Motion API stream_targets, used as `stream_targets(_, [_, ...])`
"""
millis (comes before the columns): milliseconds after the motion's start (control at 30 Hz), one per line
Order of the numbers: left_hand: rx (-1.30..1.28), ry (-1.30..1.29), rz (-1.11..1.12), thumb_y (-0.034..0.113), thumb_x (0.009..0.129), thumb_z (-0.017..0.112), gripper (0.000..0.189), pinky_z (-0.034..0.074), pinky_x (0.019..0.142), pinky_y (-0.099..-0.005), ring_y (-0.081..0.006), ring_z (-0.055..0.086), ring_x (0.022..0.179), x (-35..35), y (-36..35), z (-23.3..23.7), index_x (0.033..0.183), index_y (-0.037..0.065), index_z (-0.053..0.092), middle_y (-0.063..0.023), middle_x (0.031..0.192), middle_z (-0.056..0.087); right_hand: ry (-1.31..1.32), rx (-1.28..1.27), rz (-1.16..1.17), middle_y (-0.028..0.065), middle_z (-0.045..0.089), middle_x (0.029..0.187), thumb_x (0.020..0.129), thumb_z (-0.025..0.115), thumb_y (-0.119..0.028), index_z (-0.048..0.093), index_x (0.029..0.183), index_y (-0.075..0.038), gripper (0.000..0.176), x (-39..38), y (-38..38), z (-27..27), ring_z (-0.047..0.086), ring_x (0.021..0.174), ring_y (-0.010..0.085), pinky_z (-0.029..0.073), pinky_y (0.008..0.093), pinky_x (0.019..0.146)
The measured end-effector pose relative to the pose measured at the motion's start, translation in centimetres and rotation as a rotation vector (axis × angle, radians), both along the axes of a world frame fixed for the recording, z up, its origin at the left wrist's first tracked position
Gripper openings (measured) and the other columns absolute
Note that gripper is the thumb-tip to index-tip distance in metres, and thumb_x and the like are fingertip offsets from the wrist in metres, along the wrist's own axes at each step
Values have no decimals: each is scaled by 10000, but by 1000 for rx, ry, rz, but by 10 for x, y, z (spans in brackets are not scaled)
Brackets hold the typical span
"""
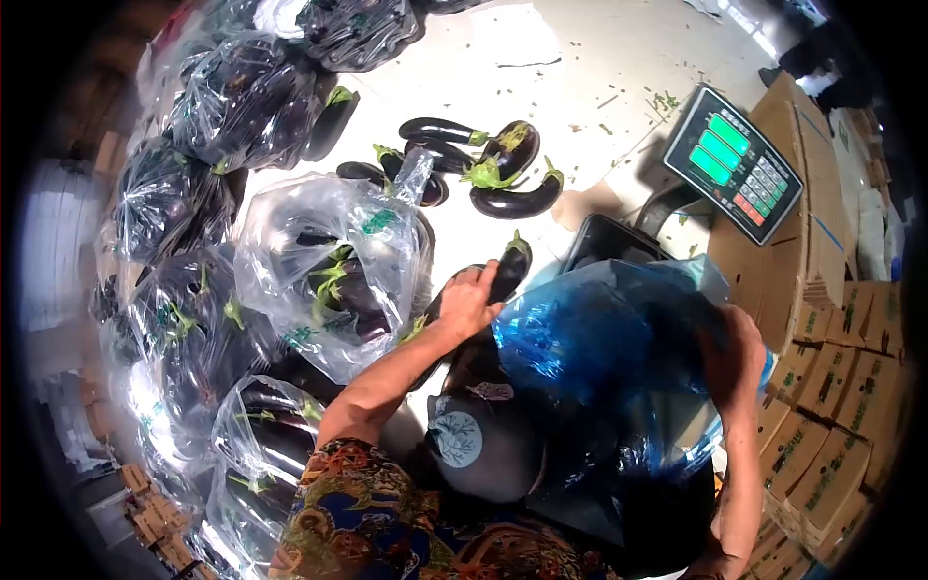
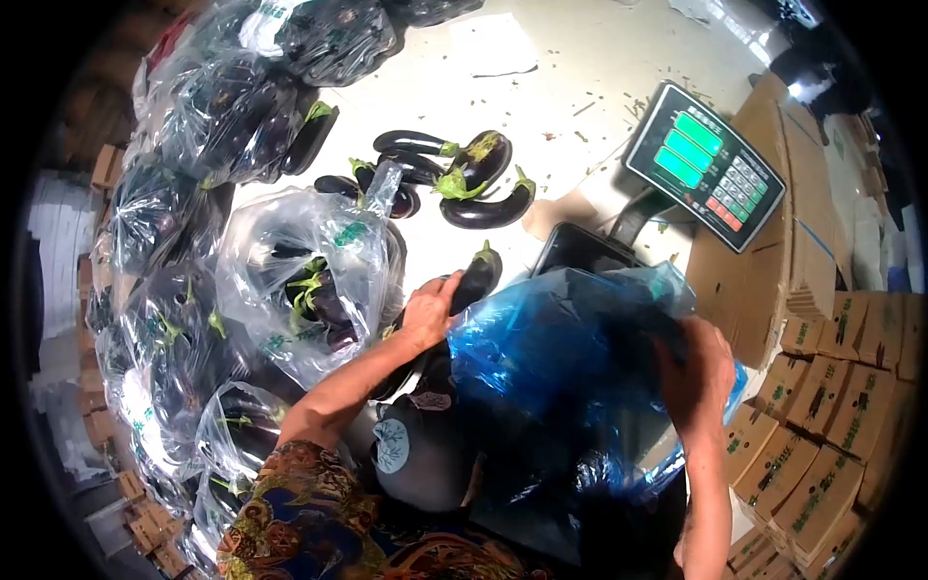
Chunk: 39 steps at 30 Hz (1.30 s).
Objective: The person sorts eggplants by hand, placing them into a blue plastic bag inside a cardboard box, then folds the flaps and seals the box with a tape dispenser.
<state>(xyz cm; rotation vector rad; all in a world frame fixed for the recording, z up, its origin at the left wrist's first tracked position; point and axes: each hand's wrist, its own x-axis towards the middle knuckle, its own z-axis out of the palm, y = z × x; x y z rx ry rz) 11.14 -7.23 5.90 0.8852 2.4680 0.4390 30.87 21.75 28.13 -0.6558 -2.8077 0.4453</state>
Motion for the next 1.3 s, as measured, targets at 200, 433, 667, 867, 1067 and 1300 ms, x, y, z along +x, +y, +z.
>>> stream_targets(200, [93, 422, -244, 156, 723, 651, 726, 417, 802, -406, -264, 530, 956, -1, 11, -11, 1402, 90, 404, -98, 957, 504, -7, 8, -20, 188, 617, 872, 782, 636, -4, 608, 942, -12, 162, -12, -6, 2, 589, 826, 375, 469, 388, 733])
stream_targets(433, [233, 244, -294, 311, 774, 709, 593, 421, 848, -431, -296, 509, 999, -43, 36, -21, 1302, 119, 520, -119, 1052, 528, -132, 18, -104, 174, 594, 831, 904, 596, -167, 590, 912, 2, 170, -17, -10, 3, 575, 788, 354, 454, 386, 716])
stream_targets(667, [386, 375, 447, 421, 750, 742, 813, 344, 1013, -486, -424, 434, 1190, -166, 99, -44, 1364, 22, 390, -266, 1294, 464, -118, 56, -130, 161, 584, 810, 916, 592, -205, 590, 880, -9, 199, -20, -13, -1, 567, 766, 339, 449, 385, 700])
stream_targets(867, [46, 129, 281, 405, 744, 750, 739, 494, 870, -407, -326, 638, 1008, -206, 124, -69, 1321, 52, 450, -196, 1084, 654, -140, 69, -92, 148, 589, 821, 868, 608, -162, 590, 905, -26, 142, -21, -7, 1, 562, 782, 347, 441, 395, 725])
stream_targets(1067, [844, -1132, 640, 191, 887, 659, 592, 531, 851, -464, -239, 636, 1031, -173, 59, -41, 1419, 143, 403, -63, 1219, 608, -79, 0, -37, 161, 605, 856, 821, 611, -86, 605, 942, -24, 136, -18, 1, 3, 571, 818, 368, 444, 395, 741])
stream_targets(1300, [1174, -1580, 403, 239, 875, 649, 602, 541, 845, -534, -301, 626, 1072, -105, 13, 82, 1392, 71, 391, -140, 1276, 569, 15, -682, -212, 132, 638, 1035, 849, 635, -138, 629, 1084, -52, 250, -7, 25, 23, 607, 966, 256, 467, 346, 813])
